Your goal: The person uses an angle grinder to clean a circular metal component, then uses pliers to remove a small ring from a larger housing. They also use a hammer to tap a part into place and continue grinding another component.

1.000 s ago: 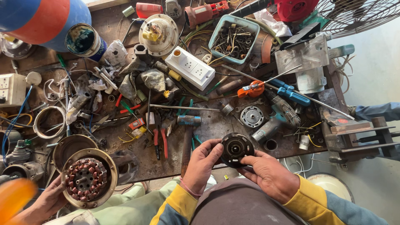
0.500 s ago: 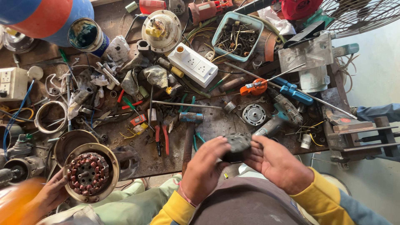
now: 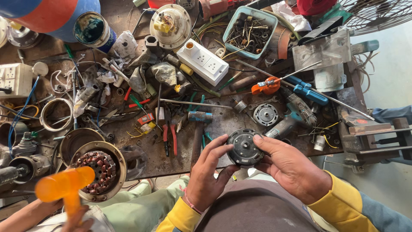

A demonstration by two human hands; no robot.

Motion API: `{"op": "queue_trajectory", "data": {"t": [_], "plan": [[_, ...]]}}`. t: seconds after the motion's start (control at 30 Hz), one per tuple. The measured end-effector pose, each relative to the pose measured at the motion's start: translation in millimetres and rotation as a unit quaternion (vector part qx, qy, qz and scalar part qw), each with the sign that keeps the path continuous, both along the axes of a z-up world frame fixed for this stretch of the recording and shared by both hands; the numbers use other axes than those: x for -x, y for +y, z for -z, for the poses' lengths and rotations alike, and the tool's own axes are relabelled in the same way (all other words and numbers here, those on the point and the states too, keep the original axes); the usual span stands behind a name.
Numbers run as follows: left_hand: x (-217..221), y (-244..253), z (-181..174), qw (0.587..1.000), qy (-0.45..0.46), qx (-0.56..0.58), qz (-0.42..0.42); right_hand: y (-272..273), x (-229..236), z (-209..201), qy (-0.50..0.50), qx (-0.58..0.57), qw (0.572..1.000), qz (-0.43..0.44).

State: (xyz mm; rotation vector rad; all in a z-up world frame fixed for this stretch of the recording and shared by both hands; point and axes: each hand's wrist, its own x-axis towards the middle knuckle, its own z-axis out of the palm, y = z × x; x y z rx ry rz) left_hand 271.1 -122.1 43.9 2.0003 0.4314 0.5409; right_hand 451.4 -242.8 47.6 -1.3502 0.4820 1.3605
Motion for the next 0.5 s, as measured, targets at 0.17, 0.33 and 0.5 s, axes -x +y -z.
{"op": "queue_trajectory", "data": {"t": [0.17,0.33,0.5], "plan": [[-0.1,-2.3,1.3,1.000,0.004,-0.023,0.010,-1.2,-0.1,4.3,-0.001,-0.006,1.000,0.006],[0.0,-3.9,0.6,0.999,0.002,-0.032,0.014,0.6,1.7,4.7,0.004,0.008,1.000,-0.006],[1.8,-3.6,0.1,1.000,0.008,-0.021,0.011,2.9,2.7,3.5,0.010,0.006,1.000,-0.011]]}}
